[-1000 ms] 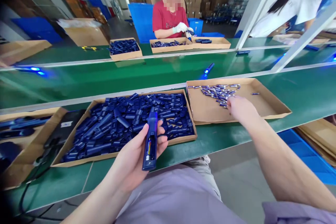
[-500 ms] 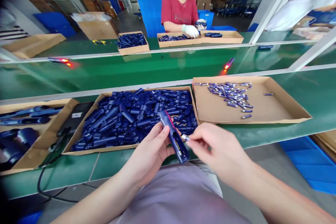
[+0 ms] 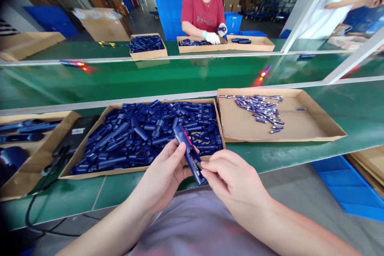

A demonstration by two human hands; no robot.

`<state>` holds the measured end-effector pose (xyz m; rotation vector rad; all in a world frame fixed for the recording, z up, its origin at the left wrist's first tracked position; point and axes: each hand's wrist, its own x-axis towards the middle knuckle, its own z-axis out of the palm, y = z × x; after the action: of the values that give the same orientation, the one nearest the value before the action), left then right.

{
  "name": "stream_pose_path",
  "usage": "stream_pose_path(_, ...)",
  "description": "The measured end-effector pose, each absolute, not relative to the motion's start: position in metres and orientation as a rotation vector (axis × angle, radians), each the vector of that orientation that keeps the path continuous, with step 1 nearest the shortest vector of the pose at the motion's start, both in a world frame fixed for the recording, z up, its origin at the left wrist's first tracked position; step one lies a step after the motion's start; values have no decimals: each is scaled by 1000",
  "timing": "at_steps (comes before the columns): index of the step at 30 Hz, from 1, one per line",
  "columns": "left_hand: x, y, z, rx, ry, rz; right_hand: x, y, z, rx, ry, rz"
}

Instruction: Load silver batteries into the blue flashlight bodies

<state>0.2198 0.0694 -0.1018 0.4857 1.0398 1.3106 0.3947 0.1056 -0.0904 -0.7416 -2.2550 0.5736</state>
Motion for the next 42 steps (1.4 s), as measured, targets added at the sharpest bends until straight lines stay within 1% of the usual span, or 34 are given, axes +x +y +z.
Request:
stream_pose_path(5, 219, 70, -98, 440, 1024, 1300, 388, 103, -90, -725, -2216, 398)
stream_pose_path(15, 218, 68, -95, 457, 1002, 1290, 384, 97, -85, -767, -2193, 195)
stream_pose_path(18, 218, 67, -95, 452, 1007, 1283, 383, 102, -86, -772, -2211, 252)
stream_pose_path(26, 215, 68, -97, 414, 1072, 1317, 377, 107, -85, -705, -2354, 621)
stream_pose_path(28, 213, 69, -95, 390, 1060, 1322, 377, 110, -80, -677, -2419, 618)
stream_pose_path(30, 209, 70, -92, 312, 1025, 1281, 387, 126, -78, -697, -2433, 519)
stream_pose_path(31, 207, 71, -90, 246, 1011, 1253, 398, 141, -80, -763, -2407, 432)
stream_pose_path(33, 202, 72, -86, 104, 998, 1219, 428, 182, -89, -1039, -2308, 189)
stream_pose_path(35, 199, 72, -84, -3, 996, 1206, 463, 228, -104, -1522, -2372, -87)
stream_pose_path(38, 201, 71, -83, -58, 975, 1162, 505, 279, -127, -1694, -2569, -95)
stream_pose_path(42, 207, 68, -84, -46, 935, 1118, 517, 300, -144, -1665, -2778, -114)
